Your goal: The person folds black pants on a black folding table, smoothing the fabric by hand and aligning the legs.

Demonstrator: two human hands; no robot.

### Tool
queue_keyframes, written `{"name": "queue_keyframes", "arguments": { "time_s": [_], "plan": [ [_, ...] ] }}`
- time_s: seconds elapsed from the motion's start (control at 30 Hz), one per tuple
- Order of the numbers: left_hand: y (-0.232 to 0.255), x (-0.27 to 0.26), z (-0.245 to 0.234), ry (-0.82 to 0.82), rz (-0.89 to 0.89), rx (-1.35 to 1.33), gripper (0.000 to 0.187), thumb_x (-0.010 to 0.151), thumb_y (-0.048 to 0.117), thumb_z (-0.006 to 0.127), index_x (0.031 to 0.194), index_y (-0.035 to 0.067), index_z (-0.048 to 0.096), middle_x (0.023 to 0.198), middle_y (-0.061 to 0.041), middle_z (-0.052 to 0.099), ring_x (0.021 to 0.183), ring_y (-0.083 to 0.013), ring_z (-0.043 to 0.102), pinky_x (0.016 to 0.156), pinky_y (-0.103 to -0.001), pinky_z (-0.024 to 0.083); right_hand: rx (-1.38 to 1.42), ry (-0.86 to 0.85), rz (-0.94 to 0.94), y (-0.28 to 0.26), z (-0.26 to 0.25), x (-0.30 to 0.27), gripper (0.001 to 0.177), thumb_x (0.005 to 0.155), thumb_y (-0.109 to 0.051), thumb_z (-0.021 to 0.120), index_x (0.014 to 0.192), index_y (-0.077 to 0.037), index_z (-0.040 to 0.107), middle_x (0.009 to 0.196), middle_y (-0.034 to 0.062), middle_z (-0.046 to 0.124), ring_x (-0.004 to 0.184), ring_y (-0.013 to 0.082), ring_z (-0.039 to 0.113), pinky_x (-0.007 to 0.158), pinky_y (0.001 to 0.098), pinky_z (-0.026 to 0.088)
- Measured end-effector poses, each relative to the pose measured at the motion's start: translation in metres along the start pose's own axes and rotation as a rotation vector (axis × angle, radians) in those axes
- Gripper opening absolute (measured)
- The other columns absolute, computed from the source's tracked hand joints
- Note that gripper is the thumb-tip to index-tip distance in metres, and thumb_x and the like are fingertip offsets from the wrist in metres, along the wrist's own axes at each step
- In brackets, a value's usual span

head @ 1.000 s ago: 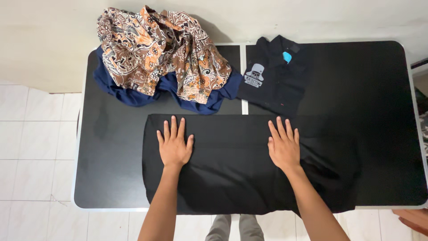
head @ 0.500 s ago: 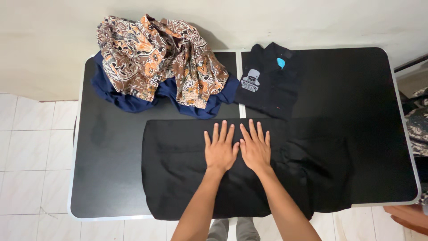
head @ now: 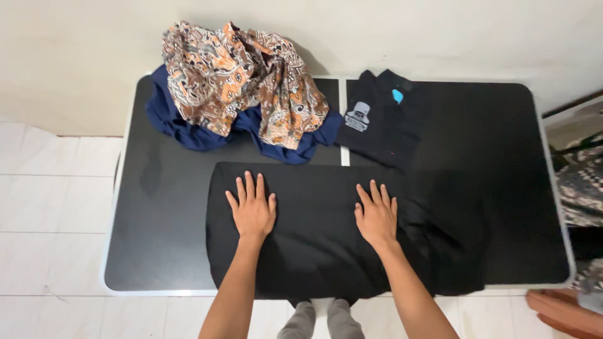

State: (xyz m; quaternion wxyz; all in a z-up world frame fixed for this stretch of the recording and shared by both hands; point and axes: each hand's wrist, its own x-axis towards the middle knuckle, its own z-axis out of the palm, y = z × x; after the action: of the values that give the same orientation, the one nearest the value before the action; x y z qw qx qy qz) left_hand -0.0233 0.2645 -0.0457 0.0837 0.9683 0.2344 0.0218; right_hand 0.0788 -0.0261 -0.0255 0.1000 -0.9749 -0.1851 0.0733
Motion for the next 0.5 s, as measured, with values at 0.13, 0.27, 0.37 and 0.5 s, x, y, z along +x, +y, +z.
{"name": "queue_keyframes", "arguments": {
  "time_s": [0.13,0.27,0.37,0.5],
  "plan": [
    [0.046,-0.025,-0.010,-0.059,0.106,-0.121,0.066,0.094,0.039,0.057,0.150,0.006,0.045,0.159,-0.021,0.036,0.149,-0.0395,0.029,0.117,-0.064,0.019,-0.138,0.013,0.059,0.024,-0.034,-0.023,0.057,0.086,-0.027,0.068,0.142,-0.020,0.059,0.155,0.0132,0.046,0.148,0.0348,0.034,0.117,0.0609,0.027],
    [0.127,-0.067,-0.008,-0.121,0.272,-0.332,0.060,0.094,0.032,0.060,0.145,0.003,0.049,0.155,-0.020,0.043,0.148,-0.0406,0.031,0.119,-0.061,0.021,-0.134,0.171,0.174,0.053,-0.057,-0.069,0.060,0.082,-0.025,0.073,0.139,-0.017,0.060,0.153,0.0155,0.049,0.145,0.0390,0.041,0.110,0.0570,0.037],
    [0.187,-0.110,-0.006,-0.179,0.330,-0.525,0.057,0.094,0.026,0.063,0.145,0.003,0.051,0.152,-0.019,0.048,0.144,-0.0384,0.040,0.117,-0.055,0.030,-0.027,0.190,0.348,0.065,-0.059,-0.111,0.062,0.081,-0.025,0.076,0.139,-0.012,0.058,0.144,0.0166,0.053,0.131,0.0422,0.048,0.102,0.0558,0.043],
    [0.252,-0.154,-0.011,-0.412,0.192,-0.777,0.063,0.090,0.017,0.071,0.145,0.001,0.046,0.149,-0.021,0.048,0.134,-0.0412,0.046,0.112,-0.047,0.038,0.161,0.193,0.513,0.084,-0.045,-0.153,0.061,0.078,-0.022,0.080,0.134,-0.011,0.059,0.131,0.0182,0.054,0.121,0.0436,0.051,0.099,0.0536,0.046]
  ]
}}
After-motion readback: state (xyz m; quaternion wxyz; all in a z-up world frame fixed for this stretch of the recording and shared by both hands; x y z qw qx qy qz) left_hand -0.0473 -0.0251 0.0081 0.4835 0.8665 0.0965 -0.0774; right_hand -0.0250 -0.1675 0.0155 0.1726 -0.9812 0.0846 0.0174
